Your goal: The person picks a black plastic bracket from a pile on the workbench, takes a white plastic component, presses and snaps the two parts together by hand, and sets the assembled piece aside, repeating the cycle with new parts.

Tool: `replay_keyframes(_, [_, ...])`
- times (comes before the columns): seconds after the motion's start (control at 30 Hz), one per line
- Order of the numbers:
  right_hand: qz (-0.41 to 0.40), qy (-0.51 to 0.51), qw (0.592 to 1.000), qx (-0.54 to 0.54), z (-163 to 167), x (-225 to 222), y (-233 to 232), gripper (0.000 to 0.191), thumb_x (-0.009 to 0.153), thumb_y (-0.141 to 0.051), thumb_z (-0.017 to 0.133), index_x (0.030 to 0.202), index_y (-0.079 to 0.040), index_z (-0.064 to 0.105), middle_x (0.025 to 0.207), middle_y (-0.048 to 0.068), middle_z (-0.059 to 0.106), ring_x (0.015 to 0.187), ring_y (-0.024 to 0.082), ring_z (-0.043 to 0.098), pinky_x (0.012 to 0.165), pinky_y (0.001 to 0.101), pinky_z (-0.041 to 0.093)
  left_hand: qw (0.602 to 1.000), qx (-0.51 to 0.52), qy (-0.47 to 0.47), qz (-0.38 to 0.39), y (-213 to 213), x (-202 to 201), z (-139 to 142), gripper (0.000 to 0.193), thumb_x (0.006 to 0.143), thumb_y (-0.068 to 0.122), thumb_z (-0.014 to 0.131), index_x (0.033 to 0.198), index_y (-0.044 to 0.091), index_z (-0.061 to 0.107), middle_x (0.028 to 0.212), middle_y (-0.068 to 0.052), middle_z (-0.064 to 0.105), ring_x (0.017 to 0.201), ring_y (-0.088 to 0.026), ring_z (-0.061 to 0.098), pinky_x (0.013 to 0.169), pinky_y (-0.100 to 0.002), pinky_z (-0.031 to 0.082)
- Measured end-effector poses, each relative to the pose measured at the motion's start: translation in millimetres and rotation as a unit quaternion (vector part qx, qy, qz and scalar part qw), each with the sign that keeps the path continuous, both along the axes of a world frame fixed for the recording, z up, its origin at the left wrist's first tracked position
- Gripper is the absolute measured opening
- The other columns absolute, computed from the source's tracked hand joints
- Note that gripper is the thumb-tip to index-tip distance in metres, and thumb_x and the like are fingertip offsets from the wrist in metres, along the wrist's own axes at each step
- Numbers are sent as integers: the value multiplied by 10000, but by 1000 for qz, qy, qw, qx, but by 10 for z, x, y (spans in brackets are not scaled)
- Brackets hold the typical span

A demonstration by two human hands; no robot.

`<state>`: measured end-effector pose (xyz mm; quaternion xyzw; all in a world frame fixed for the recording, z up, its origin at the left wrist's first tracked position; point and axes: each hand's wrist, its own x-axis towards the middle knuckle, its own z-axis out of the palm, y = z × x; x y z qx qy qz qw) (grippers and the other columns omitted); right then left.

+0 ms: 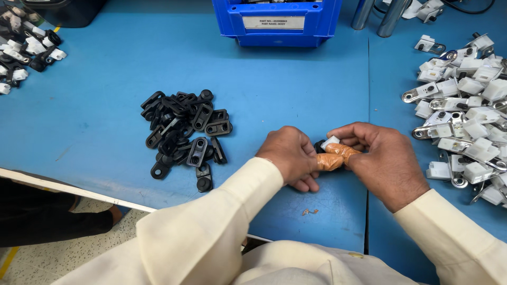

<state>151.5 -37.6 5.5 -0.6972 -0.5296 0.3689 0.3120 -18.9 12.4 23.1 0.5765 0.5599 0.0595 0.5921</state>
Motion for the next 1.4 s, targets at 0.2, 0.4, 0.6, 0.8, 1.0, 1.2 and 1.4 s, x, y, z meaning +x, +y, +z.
replay_keyframes(0.2, [9,4,1000,-17,32,-4,65,299,862,7,686,1136,-83,766,920,52,785,740,109,696,628,262,599,1000,-11,-7,-5,83,20,32,110,926,31,656,962,-71,671,807,-175,767,639,-243,782,499,-295,634])
replay_keyframes(0.4, [13,13,1000,-16,32,-15,92,257,880,-93,763,1137,-96,777,849,65,742,663,105,624,571,282,551,1000,1,24,18,25,70,109,201,983,68,549,1034,-57,699,847,-180,781,672,-252,793,513,-291,641])
replay_keyframes(0.6, [54,-82,994,47,56,-28,81,332,801,-17,731,1117,-101,787,849,74,773,712,139,698,657,296,566,997,5,63,48,-53,122,256,256,1014,132,523,1067,-28,717,829,-189,780,656,-240,779,542,-283,631])
replay_keyframes(0.8, [87,-242,960,109,114,-103,99,291,782,-49,770,1071,-78,797,919,116,767,769,191,711,725,334,566,994,44,93,46,-109,168,267,206,978,61,566,1130,77,705,819,-158,792,658,-208,785,626,-303,649])
replay_keyframes(1.0, [-10,45,994,-99,180,-58,217,294,856,-47,713,1148,-24,738,764,98,713,614,181,685,585,327,583,978,143,147,-22,-178,147,212,229,821,5,772,1038,67,739,851,-105,746,740,-204,764,732,-345,654])
replay_keyframes(1.2, [105,-80,979,-156,349,-41,277,235,942,-196,678,1102,-25,688,652,84,713,535,163,700,536,313,593,989,29,141,-15,-104,163,226,103,924,35,677,996,-18,727,873,-186,809,727,-211,805,640,-308,656])
replay_keyframes(1.4, [101,-78,976,-176,358,-92,278,185,965,-195,640,1023,-21,662,653,112,679,474,200,614,434,358,511,996,-51,51,47,-15,142,166,66,929,-39,603,967,-5,645,964,-180,768,780,-263,804,606,-296,671])
